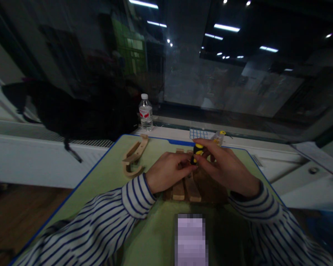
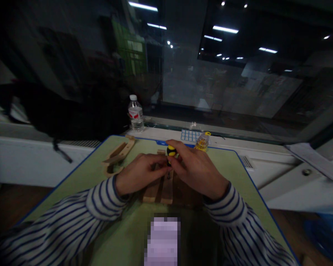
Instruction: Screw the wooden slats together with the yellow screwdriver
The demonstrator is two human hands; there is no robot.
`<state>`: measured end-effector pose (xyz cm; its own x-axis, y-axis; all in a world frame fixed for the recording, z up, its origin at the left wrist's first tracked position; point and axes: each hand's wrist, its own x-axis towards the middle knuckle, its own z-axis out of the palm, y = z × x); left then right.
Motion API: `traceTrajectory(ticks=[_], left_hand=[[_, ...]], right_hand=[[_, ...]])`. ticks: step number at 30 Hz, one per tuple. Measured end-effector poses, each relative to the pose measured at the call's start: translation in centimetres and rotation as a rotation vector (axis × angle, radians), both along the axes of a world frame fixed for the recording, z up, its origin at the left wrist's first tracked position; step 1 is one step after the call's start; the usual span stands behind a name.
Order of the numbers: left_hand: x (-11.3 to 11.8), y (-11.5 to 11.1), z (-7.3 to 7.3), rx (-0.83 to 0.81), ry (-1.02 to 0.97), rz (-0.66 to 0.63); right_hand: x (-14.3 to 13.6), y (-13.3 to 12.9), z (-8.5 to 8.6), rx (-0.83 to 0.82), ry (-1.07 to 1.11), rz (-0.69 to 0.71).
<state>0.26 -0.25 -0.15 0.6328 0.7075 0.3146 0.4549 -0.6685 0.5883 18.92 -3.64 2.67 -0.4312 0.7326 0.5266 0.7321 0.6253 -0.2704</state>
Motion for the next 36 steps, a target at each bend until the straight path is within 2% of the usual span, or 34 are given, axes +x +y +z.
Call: traceTrajectory(ticks=[18,31,36], left_hand=[[0.00,0.01,0.24,0.028,0.045,-0.021],[0.15,0.05,-0.20,-0.021,-0.013,0.044],[0.13,0.01,-0.18,0.005,-0.003,0.052]], right_hand=[[0.01,0.10,-0.25,0.007,-0.004,-0.029],[0.00,0.05,-0.11,0.014,-0.001,-0.016],[-0.26,-0.10,0.01,-0.036,0.013,-0.023]])
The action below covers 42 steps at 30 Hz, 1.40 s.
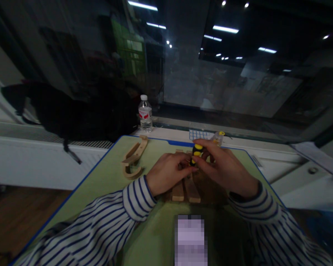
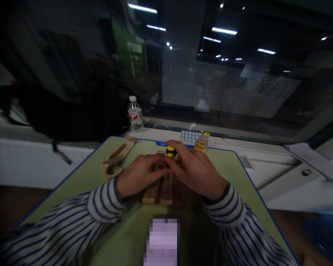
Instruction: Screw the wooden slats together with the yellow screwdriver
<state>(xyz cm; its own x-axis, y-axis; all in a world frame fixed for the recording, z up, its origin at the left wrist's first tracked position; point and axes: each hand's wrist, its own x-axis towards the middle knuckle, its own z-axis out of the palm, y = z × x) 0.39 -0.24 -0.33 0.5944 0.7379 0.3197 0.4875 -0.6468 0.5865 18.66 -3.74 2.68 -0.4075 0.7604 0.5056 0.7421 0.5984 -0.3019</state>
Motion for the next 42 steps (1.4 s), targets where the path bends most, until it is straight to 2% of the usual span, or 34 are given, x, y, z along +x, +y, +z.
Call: traceTrajectory(ticks=[8,42], left_hand=[[-0.05,0.02,0.05,0.005,0.002,-0.021],[-0.03,0.12,-0.22,0.027,0.025,-0.053]], right_hand=[[-0.06,-0.11,0.14,-0.025,0.015,0.028],[0.13,0.05,-0.18,0.000,-0.006,0.000]])
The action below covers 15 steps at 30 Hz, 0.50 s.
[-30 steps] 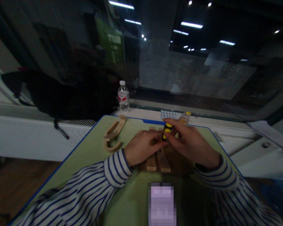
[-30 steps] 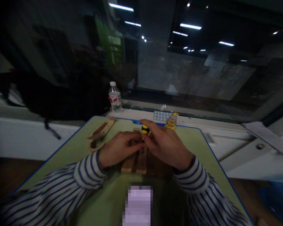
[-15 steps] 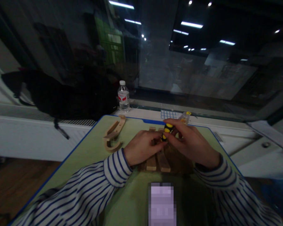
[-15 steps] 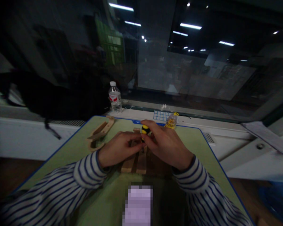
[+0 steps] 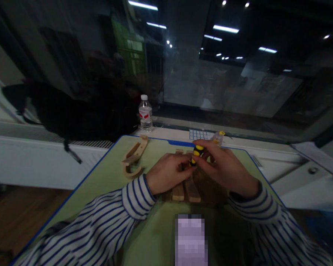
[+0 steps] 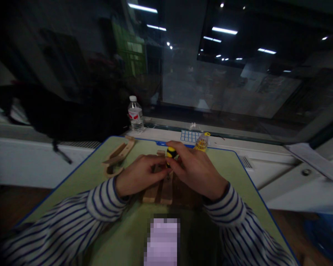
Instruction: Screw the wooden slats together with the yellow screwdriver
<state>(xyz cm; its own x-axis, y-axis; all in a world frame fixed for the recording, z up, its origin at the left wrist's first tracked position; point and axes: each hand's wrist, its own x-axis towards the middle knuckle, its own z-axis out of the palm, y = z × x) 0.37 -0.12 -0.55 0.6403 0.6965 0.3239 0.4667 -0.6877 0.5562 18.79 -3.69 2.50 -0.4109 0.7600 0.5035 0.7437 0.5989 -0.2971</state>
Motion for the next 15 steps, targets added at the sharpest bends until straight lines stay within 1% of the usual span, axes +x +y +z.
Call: traceTrajectory(ticks=[9,15], left_hand=[[0.01,-0.10,0.06,-0.054,-0.047,0.028],[-0.03,0.10,-0.05,-0.025,-0.018,0.032]], right_hand=[[-0.06,-0.15,0.35,0.023,-0.033,-0.023],[-0.18,-0.15,0.31,-0.009,0.000,-0.010]])
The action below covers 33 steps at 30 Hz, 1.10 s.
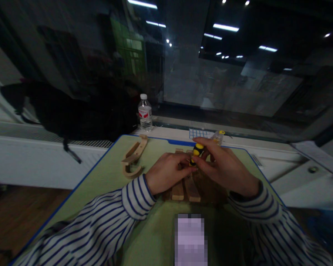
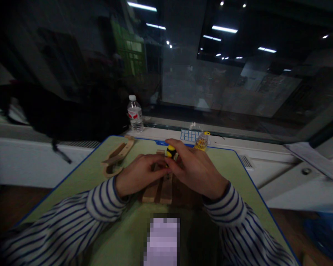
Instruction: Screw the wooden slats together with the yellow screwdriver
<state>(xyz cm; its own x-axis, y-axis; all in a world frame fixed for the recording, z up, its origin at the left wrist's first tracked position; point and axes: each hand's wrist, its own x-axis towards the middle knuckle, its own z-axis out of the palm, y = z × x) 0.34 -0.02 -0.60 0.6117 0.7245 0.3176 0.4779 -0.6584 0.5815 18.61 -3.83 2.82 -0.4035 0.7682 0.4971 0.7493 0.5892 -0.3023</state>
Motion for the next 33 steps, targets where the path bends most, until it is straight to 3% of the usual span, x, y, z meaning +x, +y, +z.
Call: traceTrajectory(ticks=[15,33], left_hand=[[-0.07,-0.12,0.56,-0.023,0.043,-0.066],[-0.13,0.18,0.25,-0.018,0.005,-0.040]], right_hand=[[0.21,0.14,-0.17,-0.021,-0.016,0.021],[0.03,0.18,-0.12,0.005,-0.029,0.005]])
